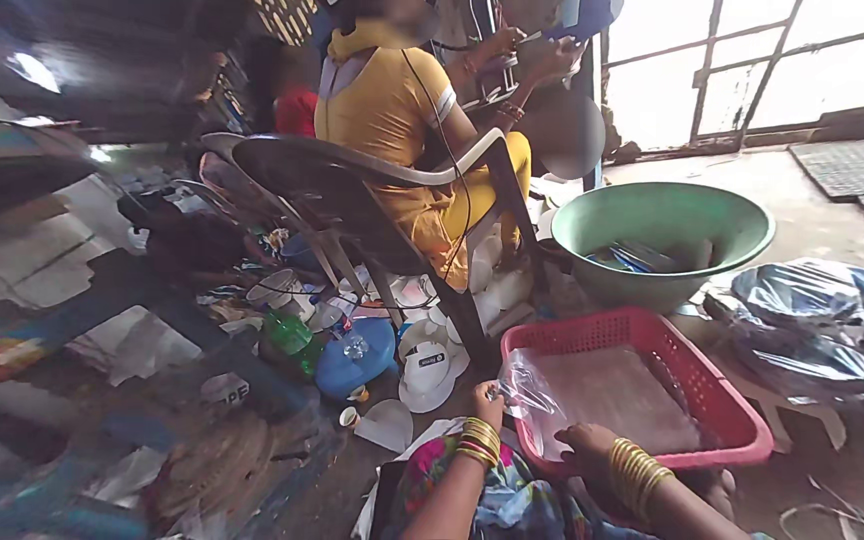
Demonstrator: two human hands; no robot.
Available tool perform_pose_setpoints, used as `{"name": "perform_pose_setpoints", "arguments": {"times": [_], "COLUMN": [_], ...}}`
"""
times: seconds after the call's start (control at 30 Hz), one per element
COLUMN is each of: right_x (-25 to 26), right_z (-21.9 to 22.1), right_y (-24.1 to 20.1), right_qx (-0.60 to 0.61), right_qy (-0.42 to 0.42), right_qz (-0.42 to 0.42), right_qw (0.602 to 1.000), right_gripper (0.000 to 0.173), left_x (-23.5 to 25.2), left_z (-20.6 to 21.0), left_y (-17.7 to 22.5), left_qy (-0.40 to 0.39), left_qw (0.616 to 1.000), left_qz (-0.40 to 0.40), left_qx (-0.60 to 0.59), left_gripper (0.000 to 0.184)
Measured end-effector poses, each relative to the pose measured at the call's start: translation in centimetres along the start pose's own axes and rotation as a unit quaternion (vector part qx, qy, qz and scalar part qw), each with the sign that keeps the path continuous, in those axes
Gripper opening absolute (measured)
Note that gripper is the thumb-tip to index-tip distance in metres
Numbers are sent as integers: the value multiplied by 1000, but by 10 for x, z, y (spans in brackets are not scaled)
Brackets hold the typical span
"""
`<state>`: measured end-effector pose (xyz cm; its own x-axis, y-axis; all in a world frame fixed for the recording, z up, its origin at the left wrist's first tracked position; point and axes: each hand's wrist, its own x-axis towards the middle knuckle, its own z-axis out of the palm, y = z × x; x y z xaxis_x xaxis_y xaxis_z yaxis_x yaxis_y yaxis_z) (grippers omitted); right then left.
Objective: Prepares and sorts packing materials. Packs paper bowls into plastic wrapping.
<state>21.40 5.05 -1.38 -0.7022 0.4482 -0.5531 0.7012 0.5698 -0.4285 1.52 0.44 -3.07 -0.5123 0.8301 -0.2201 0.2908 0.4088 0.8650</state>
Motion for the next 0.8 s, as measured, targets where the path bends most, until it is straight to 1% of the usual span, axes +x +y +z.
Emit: {"name": "perform_pose_setpoints", "arguments": {"times": [0.27,0.4,0.8], "right_x": [3,3,3], "right_z": [-1,-2,-2], "right_y": [1,0,-1], "right_qx": [-11,-18,-15], "right_qy": [-9,-15,-15], "right_qz": [-1,1,5], "right_qw": [1000,1000,1000], "right_gripper": [44,45,44], "left_x": [4,6,5], "left_z": [1,0,1], "left_y": [-5,-6,-5], "left_qy": [-1,-6,-6], "left_qw": [1000,1000,1000], "left_qz": [1,-5,-6], "left_qx": [3,24,17], "left_gripper": [38,38,37]}}
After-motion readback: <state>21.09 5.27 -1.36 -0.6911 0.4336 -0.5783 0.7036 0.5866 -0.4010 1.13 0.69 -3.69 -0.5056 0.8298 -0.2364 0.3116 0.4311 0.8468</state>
